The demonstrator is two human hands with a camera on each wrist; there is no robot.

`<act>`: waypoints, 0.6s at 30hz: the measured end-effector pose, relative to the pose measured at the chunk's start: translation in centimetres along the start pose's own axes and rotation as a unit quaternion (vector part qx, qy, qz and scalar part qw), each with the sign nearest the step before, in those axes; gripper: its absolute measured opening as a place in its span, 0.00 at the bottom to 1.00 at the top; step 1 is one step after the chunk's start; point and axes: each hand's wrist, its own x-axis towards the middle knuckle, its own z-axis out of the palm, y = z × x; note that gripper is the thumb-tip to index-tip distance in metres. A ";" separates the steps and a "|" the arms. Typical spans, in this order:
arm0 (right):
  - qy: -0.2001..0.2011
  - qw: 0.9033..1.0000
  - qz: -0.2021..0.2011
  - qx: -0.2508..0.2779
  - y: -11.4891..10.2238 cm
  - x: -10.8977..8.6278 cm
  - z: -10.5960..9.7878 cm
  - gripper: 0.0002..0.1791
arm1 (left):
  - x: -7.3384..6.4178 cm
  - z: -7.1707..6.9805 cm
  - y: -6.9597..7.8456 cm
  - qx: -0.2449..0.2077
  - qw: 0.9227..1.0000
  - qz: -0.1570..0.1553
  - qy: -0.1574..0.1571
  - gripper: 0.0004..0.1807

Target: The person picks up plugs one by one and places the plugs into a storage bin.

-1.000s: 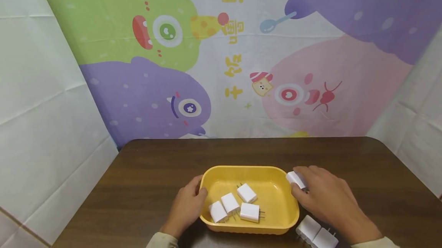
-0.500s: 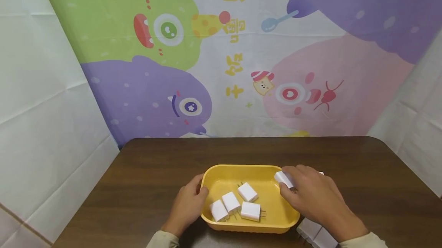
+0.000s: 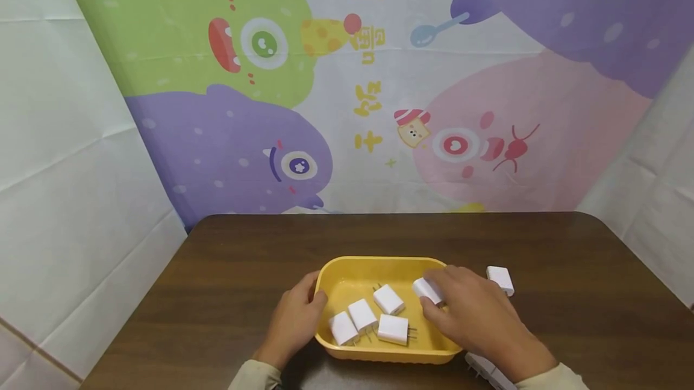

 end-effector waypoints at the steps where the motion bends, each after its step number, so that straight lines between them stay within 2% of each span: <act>1: 0.000 1.000 -0.005 0.001 -0.1 0.0 0.1 0.21 | 0.0 0.0 0.0 0.000 1.000 -0.001 -0.001 0.23; 11: 0.035 0.997 -0.067 -0.001 -1.1 0.0 1.4 0.19 | -0.1 -0.1 0.0 0.002 1.000 -0.008 -0.007 0.23; 18: 0.033 0.992 -0.126 0.004 -2.0 0.0 1.9 0.19 | -0.1 -0.2 0.2 -0.001 1.000 -0.009 -0.008 0.24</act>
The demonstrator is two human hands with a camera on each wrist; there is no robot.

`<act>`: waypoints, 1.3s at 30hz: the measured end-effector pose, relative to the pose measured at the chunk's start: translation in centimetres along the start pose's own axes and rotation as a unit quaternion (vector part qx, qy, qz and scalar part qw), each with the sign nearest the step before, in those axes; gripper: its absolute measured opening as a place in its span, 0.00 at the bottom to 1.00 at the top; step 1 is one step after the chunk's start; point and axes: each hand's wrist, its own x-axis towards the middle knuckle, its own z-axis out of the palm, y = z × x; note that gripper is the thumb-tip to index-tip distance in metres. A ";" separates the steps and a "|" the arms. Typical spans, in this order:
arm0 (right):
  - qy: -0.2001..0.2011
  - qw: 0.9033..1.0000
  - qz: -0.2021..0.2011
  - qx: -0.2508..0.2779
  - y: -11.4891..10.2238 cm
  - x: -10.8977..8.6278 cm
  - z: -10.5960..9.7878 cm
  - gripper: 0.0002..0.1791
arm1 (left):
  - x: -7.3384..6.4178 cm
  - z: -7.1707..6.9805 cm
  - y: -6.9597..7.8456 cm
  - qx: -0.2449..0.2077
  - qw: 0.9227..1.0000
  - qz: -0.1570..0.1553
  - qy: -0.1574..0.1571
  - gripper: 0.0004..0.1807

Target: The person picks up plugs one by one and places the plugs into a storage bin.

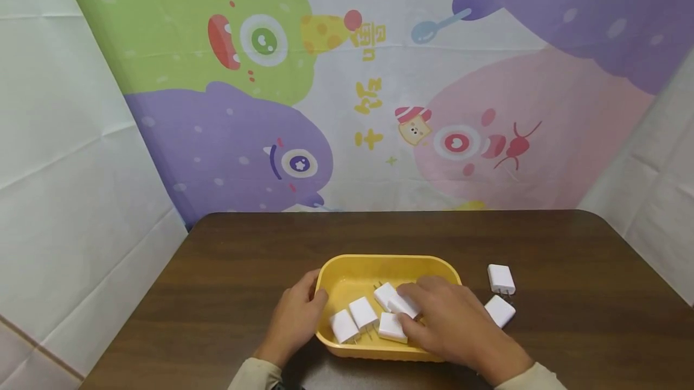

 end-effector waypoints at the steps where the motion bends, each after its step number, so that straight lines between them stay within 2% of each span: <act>1: -0.002 1.000 -0.010 0.003 -0.1 0.0 0.1 0.19 | 0.0 0.0 0.0 0.000 1.000 0.000 -0.001 0.24; 6: -0.021 0.998 -0.041 0.034 -0.3 0.3 0.6 0.18 | 0.0 0.0 0.0 0.001 1.000 -0.003 -0.003 0.24; 11: -0.046 0.995 -0.053 0.065 -0.4 0.5 0.9 0.18 | 0.1 0.0 -0.1 0.004 1.000 -0.004 -0.001 0.24; 17: -0.052 0.993 -0.061 0.088 -0.7 0.8 1.1 0.17 | 0.1 0.0 0.0 0.004 1.000 -0.004 0.000 0.23; 29: -0.040 0.991 -0.084 0.097 -0.9 1.1 1.9 0.15 | 0.2 0.2 -0.1 0.002 1.000 -0.002 0.001 0.23; 35: -0.017 0.990 -0.096 0.103 -1.0 1.2 2.3 0.12 | 0.3 0.1 -0.1 0.002 1.000 -0.004 0.001 0.23; 39: -0.014 0.989 -0.093 0.114 -1.1 1.2 2.4 0.11 | 0.2 0.1 -0.2 0.004 1.000 0.000 0.001 0.23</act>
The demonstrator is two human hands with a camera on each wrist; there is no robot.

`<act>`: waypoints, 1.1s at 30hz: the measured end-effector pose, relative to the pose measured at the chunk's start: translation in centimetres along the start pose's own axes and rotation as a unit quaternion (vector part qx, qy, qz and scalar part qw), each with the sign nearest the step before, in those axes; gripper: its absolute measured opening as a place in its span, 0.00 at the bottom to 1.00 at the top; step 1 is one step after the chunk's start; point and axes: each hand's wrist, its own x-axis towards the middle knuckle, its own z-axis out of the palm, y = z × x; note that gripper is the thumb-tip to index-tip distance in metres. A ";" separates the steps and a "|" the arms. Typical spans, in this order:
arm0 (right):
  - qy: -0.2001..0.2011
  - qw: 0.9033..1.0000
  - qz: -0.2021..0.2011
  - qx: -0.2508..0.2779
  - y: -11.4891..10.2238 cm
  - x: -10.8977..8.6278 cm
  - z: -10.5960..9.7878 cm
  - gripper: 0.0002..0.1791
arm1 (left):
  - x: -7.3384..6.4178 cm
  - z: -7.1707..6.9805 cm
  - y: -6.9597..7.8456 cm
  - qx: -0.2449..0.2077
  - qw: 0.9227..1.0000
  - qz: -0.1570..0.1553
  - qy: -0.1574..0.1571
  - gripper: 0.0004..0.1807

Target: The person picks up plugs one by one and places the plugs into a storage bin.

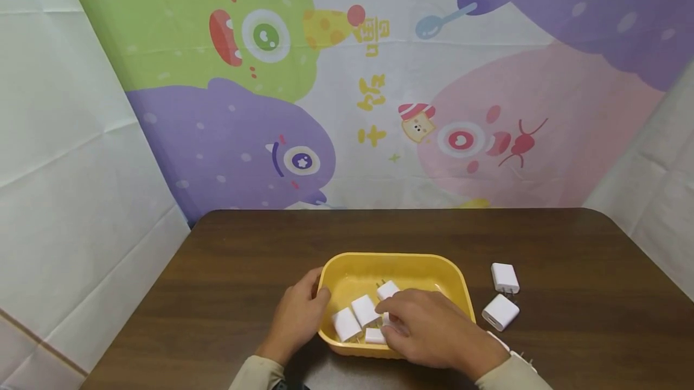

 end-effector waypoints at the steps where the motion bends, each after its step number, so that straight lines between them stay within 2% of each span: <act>1: -0.002 1.000 0.003 0.001 0.0 0.0 0.0 0.11 | 0.0 0.0 0.0 0.000 1.000 0.001 0.000 0.23; 11: -0.013 1.000 0.018 -0.010 0.1 -0.4 -0.5 0.10 | -0.1 0.0 0.1 -0.001 1.000 0.007 0.001 0.22; 16: -0.023 0.998 0.047 -0.018 0.2 -0.8 -1.2 0.10 | -0.1 -0.1 0.2 -0.005 1.000 0.004 -0.002 0.23; 23: -0.007 0.997 0.070 -0.035 0.6 -1.2 -1.8 0.11 | -0.1 -0.1 0.2 -0.002 1.000 0.003 0.000 0.23; 33: 0.011 0.997 0.066 -0.035 1.0 -1.9 -2.6 0.10 | -0.1 0.0 0.1 0.002 1.000 -0.002 -0.001 0.23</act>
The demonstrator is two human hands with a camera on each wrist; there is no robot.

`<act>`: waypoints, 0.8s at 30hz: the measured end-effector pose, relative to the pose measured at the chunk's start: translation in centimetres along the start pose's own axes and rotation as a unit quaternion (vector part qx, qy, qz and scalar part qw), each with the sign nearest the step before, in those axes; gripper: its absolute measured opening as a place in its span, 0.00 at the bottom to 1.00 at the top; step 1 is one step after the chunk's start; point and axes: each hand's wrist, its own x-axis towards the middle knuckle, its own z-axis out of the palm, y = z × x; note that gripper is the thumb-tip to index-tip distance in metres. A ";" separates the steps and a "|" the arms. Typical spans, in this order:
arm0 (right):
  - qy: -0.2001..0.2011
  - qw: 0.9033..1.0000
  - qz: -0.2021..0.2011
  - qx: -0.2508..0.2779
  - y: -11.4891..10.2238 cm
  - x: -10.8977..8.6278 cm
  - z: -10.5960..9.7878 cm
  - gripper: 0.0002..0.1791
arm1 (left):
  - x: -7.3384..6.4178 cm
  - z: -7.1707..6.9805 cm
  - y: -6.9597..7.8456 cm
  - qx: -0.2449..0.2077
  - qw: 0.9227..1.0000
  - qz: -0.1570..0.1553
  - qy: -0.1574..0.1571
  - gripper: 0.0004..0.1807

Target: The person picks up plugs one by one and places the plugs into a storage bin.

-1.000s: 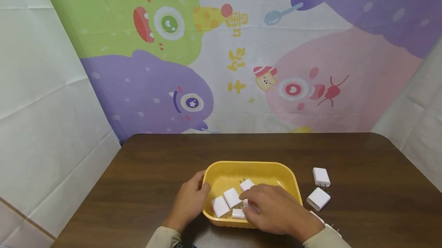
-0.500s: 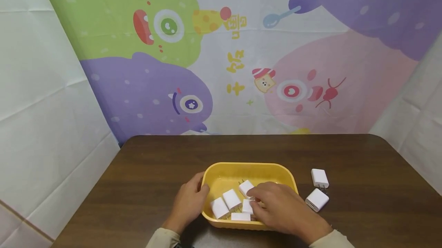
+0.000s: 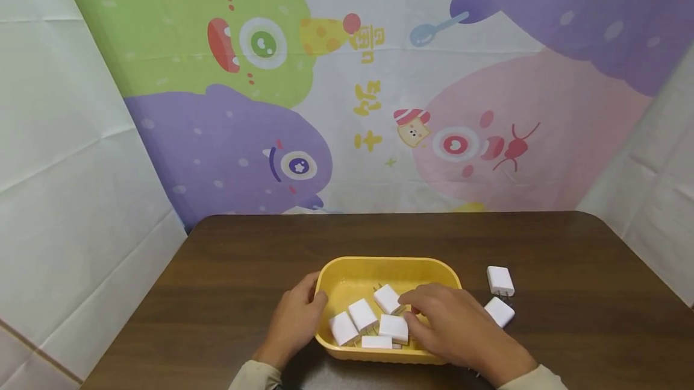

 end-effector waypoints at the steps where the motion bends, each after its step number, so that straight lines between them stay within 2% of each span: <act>1: 0.002 1.000 0.002 -0.001 0.0 -0.1 -0.1 0.10 | 0.0 0.0 0.0 0.000 1.000 0.001 0.000 0.23; 12: -0.006 0.999 0.046 -0.026 0.3 -0.7 -0.9 0.11 | 0.0 -0.1 0.1 -0.003 1.000 0.005 -0.003 0.23; 17: 0.009 0.998 0.049 -0.046 0.4 -1.1 -1.2 0.11 | 0.0 -0.1 0.1 -0.005 1.000 0.000 -0.003 0.23; 24: 0.008 0.996 0.073 -0.044 0.6 -1.7 -1.4 0.12 | 0.0 -0.1 0.0 -0.005 1.000 0.001 -0.004 0.23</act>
